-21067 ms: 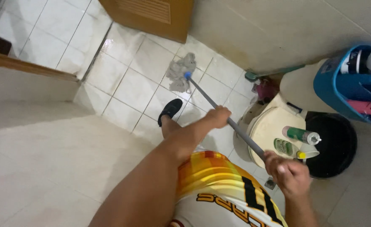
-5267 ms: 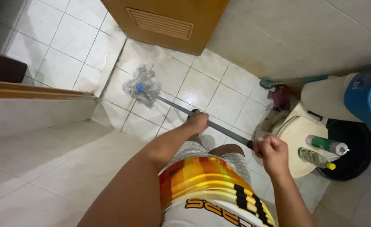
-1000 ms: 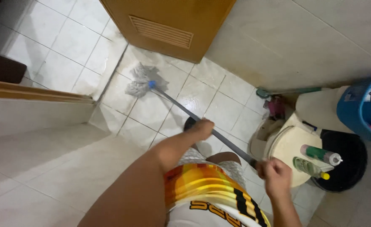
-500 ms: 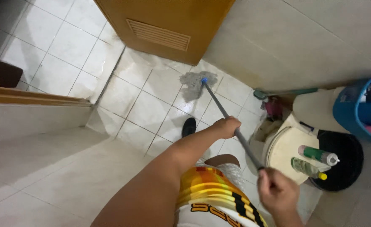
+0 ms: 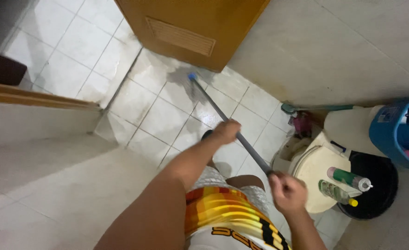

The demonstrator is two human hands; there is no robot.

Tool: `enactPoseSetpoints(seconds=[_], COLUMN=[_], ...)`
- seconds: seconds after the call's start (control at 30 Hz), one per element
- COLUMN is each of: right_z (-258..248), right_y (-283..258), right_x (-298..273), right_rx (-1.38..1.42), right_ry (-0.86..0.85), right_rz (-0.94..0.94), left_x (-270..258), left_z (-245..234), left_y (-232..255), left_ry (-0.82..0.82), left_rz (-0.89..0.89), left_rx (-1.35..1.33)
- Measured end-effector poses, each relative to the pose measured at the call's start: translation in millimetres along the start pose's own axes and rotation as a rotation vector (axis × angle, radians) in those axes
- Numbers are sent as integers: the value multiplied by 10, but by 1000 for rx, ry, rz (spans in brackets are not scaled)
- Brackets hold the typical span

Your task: The person mops a tiled bathroom floor using a long-handled mop. They move the mop back and forth across the floor, covering areas near the toilet, a bucket, and a wooden cabinet.

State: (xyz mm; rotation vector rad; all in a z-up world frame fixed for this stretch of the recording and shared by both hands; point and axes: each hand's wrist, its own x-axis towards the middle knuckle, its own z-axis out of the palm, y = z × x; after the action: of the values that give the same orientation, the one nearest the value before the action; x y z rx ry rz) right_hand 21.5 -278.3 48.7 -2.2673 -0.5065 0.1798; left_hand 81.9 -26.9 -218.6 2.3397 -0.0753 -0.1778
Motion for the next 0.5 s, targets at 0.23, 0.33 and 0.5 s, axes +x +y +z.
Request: enactPoseSetpoints(seconds=[0.23, 0.33, 0.5], right_z=[532, 520, 534], right_y=[-459, -741, -875], right_x=[658, 867, 1049], right_rx=[344, 241, 191], right_ry=[-270, -303, -382], right_rz=[-202, -206, -188], left_x=[-212, -354, -633], left_z=[-768, -793, -892], left_y=[-453, -582, -640], left_ry=[-153, 26, 243], left_rz=[-257, -300, -290], left_rx=[113, 36, -13])
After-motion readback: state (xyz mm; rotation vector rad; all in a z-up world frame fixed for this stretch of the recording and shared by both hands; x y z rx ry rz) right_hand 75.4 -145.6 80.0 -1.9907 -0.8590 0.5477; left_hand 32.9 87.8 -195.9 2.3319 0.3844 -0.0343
